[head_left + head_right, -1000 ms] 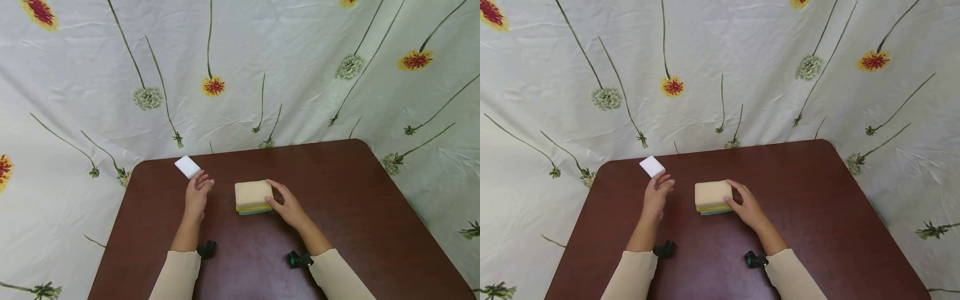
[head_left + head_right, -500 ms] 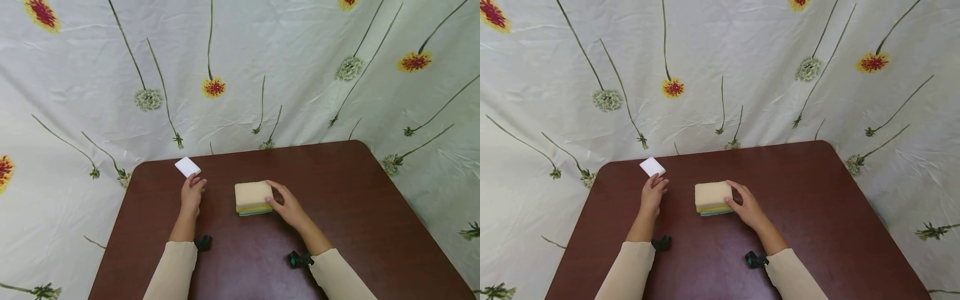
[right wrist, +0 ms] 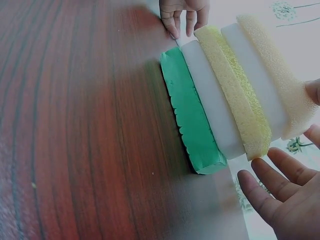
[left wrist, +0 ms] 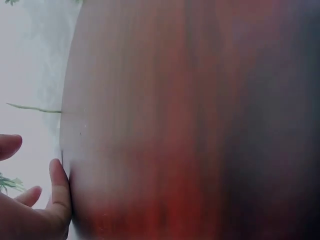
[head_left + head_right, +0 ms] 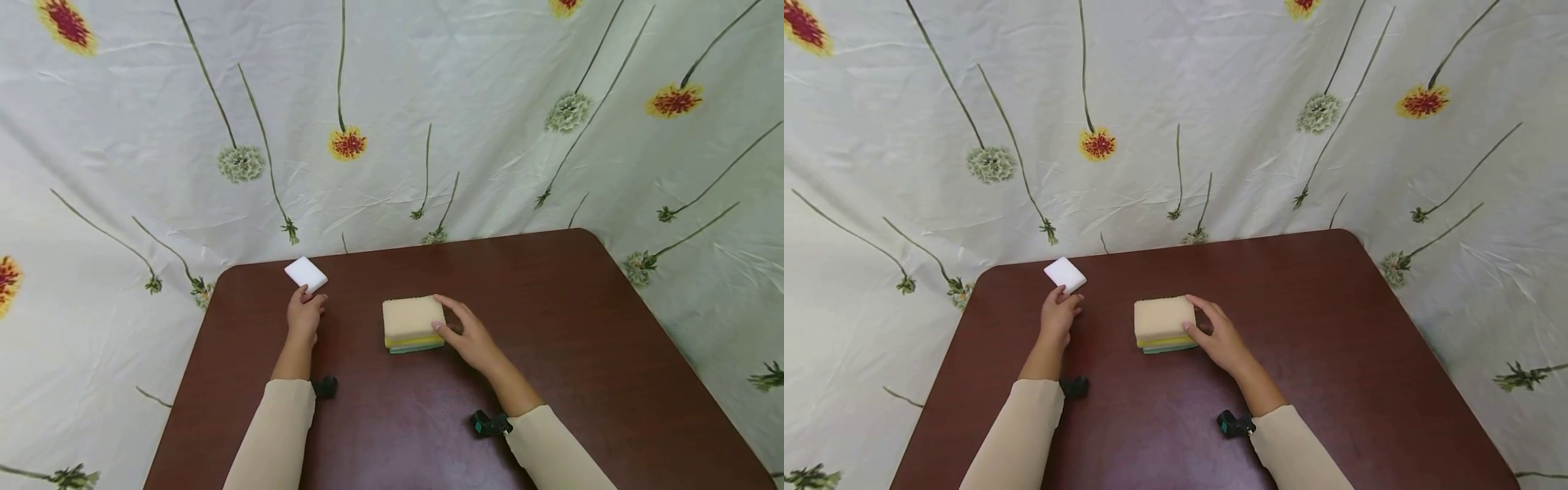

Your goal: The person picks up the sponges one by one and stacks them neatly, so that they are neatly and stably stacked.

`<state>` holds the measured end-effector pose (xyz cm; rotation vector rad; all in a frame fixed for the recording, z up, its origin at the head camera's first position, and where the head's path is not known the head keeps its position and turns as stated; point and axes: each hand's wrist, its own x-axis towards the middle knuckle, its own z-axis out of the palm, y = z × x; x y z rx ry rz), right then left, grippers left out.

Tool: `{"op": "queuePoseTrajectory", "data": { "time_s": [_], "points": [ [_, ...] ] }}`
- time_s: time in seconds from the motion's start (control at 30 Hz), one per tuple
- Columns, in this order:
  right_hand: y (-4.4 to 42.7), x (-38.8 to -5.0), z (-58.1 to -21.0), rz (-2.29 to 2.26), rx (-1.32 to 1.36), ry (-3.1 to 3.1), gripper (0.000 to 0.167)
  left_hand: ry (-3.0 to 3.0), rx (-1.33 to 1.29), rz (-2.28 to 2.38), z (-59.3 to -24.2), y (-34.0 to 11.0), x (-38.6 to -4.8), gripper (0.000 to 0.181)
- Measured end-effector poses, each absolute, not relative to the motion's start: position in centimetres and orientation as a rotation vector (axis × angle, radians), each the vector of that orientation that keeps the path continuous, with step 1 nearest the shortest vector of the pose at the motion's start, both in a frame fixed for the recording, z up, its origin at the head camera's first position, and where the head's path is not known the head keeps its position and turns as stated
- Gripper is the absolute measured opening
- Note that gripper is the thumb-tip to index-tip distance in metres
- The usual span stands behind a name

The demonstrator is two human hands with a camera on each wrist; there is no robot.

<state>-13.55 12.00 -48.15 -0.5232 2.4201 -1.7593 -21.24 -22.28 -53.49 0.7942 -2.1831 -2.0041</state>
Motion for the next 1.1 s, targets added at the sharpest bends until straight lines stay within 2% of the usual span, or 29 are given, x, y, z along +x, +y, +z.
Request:
{"op": "queuePoseTrajectory", "data": {
  "time_s": [0.17, 0.47, 0.9, 1.1],
  "points": [
    [12.1, -13.6, -48.2, -1.742, -0.521, 2.434, 0.055, -2.212, 0.881, -1.886, -53.1, -22.4, -22.0, 0.074],
    [12.2, -13.8, -48.4, -1.77, -0.549, 2.406, 0.055, -2.292, 0.976, -1.654, -52.8, -22.8, -23.6, 0.095],
    [12.2, -13.8, -48.5, -1.796, -0.543, 2.409, 0.054, -2.385, 1.065, -1.378, -53.5, -24.7, -25.3, 0.095],
    [12.2, -14.0, -48.6, -1.794, -0.528, 2.421, 0.054, -2.498, 1.078, -1.252, -53.4, -25.6, -25.3, 0.082]
  ]
}}
